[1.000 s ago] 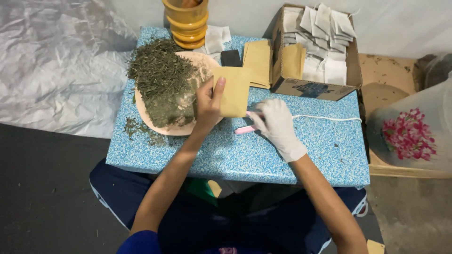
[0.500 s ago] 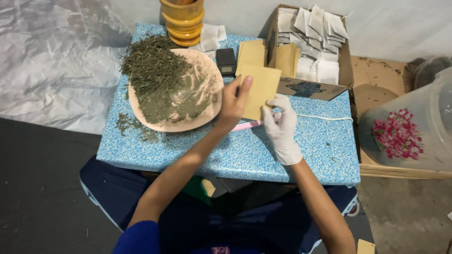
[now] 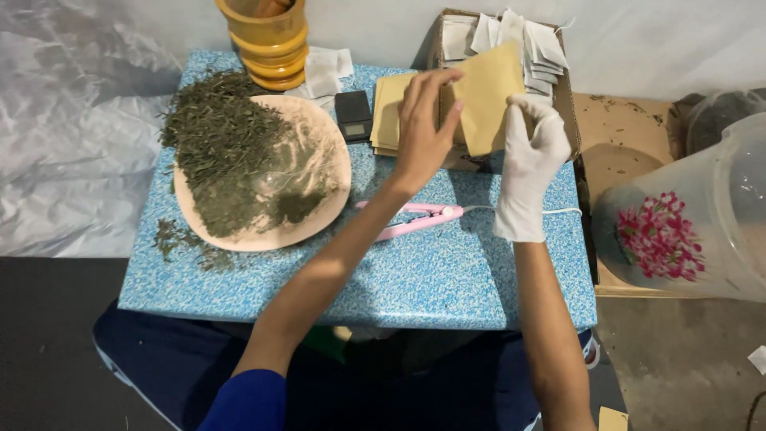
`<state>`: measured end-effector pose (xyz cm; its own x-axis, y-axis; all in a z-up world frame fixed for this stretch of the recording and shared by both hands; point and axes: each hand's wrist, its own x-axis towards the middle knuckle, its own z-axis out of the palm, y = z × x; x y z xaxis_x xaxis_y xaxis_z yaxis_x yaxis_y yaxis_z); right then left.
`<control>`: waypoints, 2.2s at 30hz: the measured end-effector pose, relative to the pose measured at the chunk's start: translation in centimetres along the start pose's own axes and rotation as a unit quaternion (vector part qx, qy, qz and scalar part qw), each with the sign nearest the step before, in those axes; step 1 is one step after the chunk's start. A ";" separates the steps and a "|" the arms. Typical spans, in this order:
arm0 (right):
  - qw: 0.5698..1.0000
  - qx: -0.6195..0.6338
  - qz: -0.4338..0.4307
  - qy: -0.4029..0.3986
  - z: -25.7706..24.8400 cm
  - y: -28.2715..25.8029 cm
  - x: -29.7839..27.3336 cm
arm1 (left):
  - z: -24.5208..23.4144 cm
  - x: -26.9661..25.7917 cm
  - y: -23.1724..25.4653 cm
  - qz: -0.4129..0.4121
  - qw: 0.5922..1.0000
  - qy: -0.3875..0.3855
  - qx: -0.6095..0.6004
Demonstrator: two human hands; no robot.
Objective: Sealing pre-filled tea bags using a handheld heat sealer
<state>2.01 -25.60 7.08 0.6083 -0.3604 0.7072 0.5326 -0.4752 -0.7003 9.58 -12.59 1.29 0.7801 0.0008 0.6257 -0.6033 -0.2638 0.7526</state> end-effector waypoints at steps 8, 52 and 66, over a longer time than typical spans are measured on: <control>0.989 -0.136 -0.022 -0.053 1.0 6.2 1.5 | 1.1 2.2 -0.7 0.060 0.975 -0.067 0.201; 0.969 -0.203 -0.081 -0.119 -5.5 9.4 8.1 | 4.7 3.9 3.9 0.240 0.935 -0.057 0.254; 0.897 -0.356 -0.122 -0.230 -5.7 18.0 12.2 | 14.8 5.7 -0.1 0.174 0.908 -0.158 0.348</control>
<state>15.66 -43.09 3.65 0.7906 0.1162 0.6012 0.2717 -0.9464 -0.1744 16.54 -26.87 1.77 0.6379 -0.4470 0.6272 -0.6574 -0.7402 0.1411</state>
